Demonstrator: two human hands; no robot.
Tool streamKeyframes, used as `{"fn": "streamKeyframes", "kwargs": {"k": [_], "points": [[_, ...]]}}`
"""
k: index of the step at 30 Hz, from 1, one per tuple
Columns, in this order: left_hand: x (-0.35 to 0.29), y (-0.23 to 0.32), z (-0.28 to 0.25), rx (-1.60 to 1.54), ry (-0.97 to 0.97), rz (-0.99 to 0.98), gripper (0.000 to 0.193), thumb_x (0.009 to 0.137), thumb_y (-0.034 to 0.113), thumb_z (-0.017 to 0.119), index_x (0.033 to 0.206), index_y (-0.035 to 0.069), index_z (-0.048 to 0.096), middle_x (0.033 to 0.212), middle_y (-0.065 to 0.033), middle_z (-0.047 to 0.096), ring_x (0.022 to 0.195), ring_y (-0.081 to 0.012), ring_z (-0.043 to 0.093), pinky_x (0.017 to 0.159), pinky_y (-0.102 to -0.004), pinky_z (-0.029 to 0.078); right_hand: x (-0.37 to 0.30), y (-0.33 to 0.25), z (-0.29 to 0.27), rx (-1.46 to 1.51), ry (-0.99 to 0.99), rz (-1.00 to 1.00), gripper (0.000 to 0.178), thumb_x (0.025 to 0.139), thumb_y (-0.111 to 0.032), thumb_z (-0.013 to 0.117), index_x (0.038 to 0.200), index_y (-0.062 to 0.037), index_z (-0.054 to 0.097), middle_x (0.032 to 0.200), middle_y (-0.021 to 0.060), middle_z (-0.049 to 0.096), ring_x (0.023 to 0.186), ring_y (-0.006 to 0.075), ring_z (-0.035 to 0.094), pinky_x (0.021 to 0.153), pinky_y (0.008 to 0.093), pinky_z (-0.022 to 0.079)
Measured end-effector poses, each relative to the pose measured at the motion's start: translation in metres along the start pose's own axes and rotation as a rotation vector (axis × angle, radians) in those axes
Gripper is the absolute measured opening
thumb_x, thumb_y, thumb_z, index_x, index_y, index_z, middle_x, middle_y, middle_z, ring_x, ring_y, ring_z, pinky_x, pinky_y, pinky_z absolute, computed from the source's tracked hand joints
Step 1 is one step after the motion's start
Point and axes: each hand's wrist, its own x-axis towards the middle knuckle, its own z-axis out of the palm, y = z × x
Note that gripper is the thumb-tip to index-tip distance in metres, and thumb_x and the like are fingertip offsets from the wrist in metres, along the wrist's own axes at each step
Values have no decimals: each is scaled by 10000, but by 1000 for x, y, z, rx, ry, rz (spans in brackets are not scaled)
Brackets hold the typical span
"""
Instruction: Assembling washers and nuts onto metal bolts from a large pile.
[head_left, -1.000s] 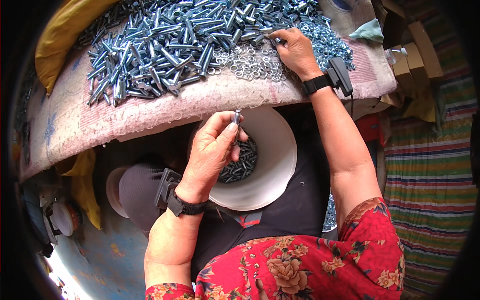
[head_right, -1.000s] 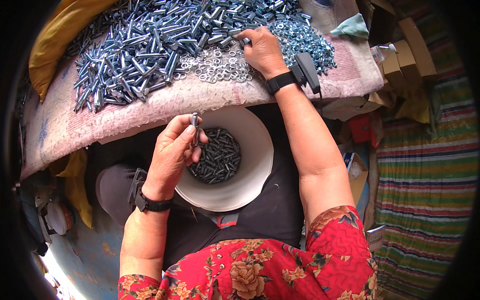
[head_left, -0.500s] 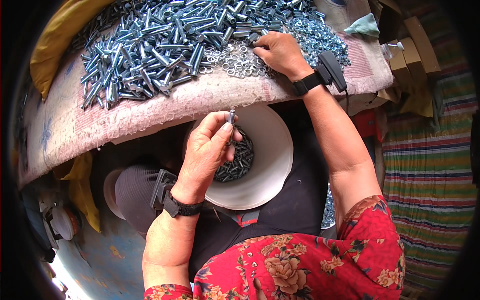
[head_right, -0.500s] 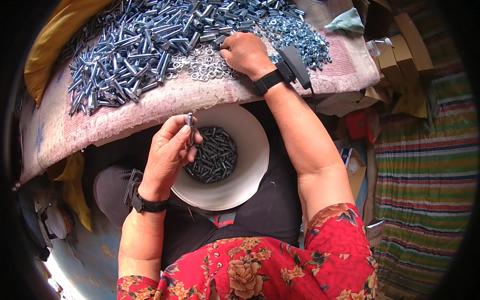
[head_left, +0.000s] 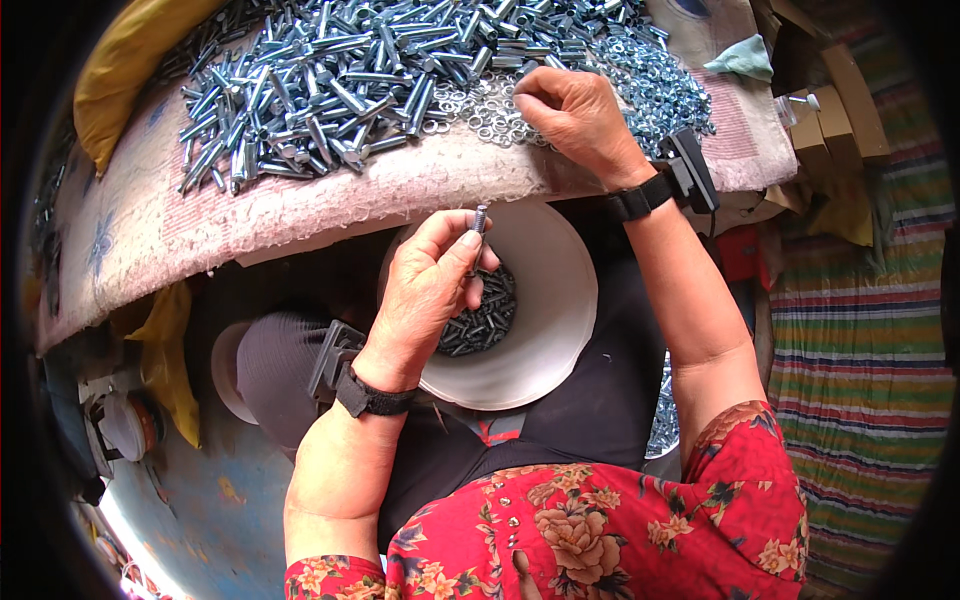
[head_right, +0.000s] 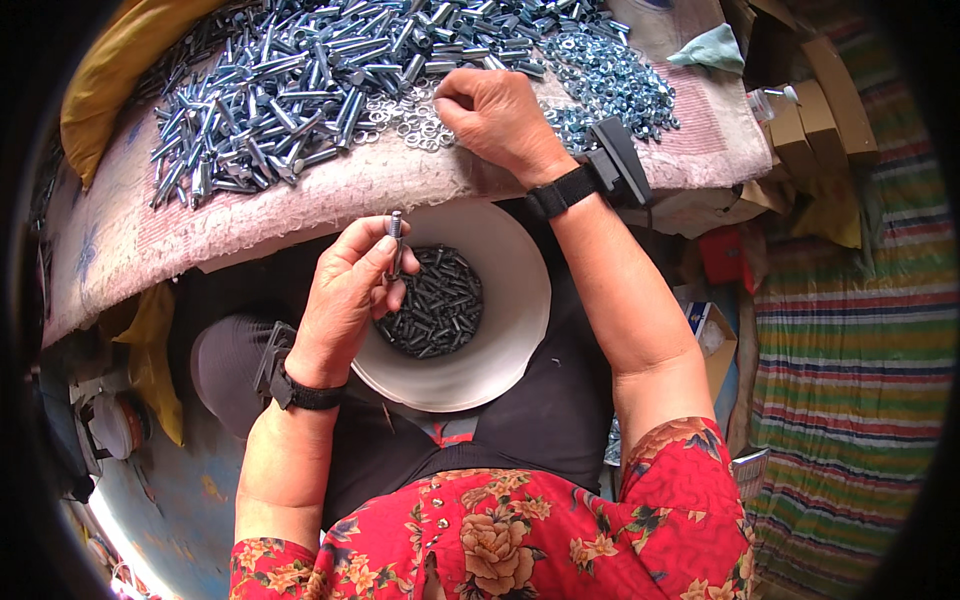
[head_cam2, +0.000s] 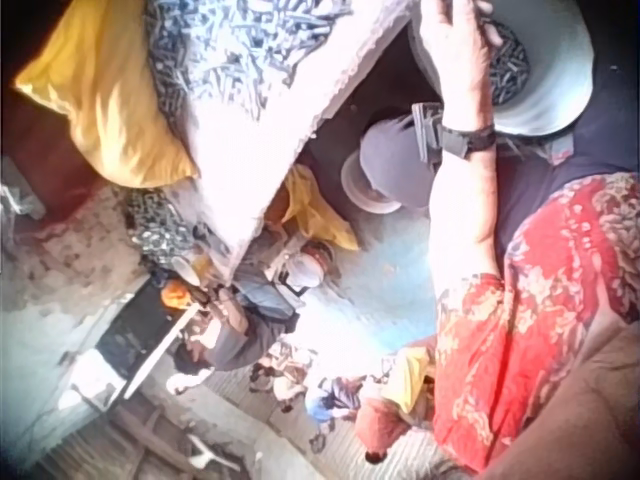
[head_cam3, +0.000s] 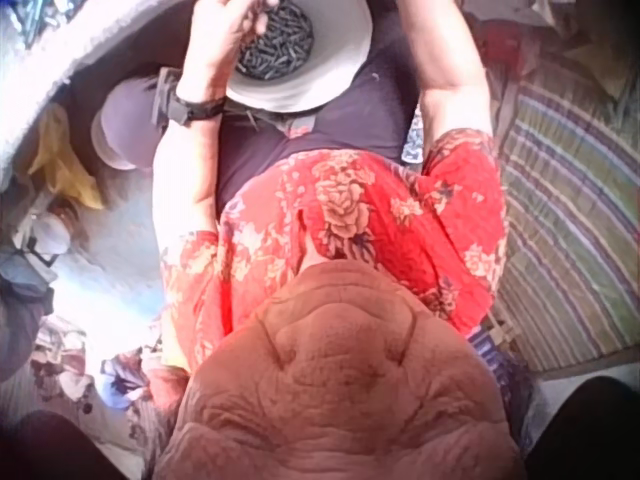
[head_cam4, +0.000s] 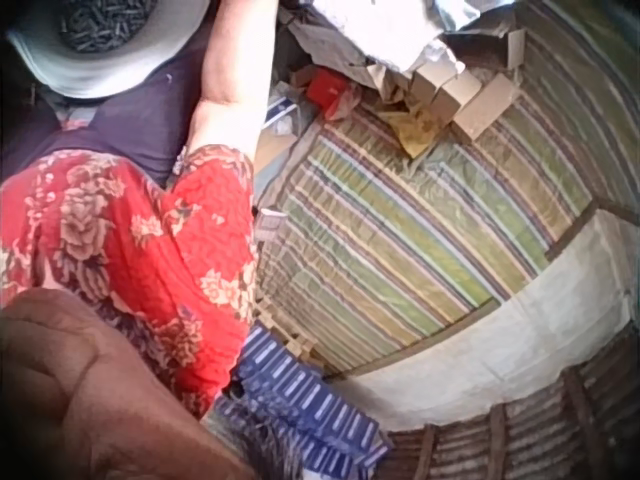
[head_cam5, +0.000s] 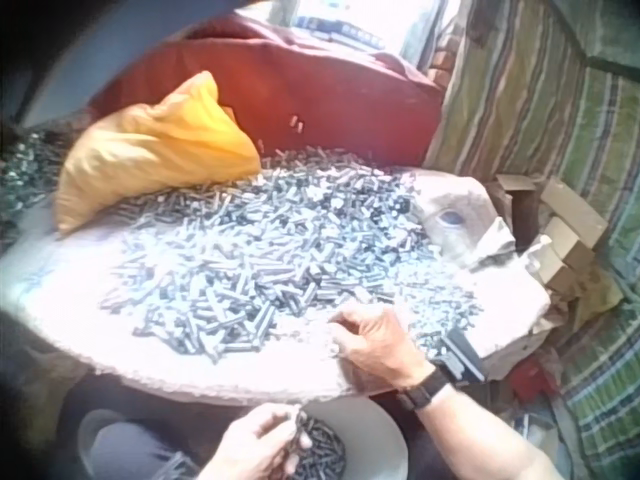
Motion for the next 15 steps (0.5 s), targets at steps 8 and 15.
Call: {"fn": "streamKeyframes", "kwargs": {"k": [8, 15], "points": [[-4, 4, -3, -1, 22, 10, 208, 926, 215, 518, 1060, 61, 553, 781, -38, 608, 486, -40, 477, 398, -137, 303, 15, -9, 44, -445, -25, -134, 192, 727, -95, 579, 888, -54, 675, 748, 153, 640, 638, 273, 615, 598, 317, 482], [-3, 6, -6, -20, 11, 34, 210, 928, 215, 516, 1060, 56, 550, 777, -33, 606, 484, -38, 479, 392, -136, 305, 0, 6, 3, -264, -80, -106, 147, 763, -40, 560, 877, -53, 652, 727, 135, 632, 641, 236, 626, 594, 298, 480]]}}
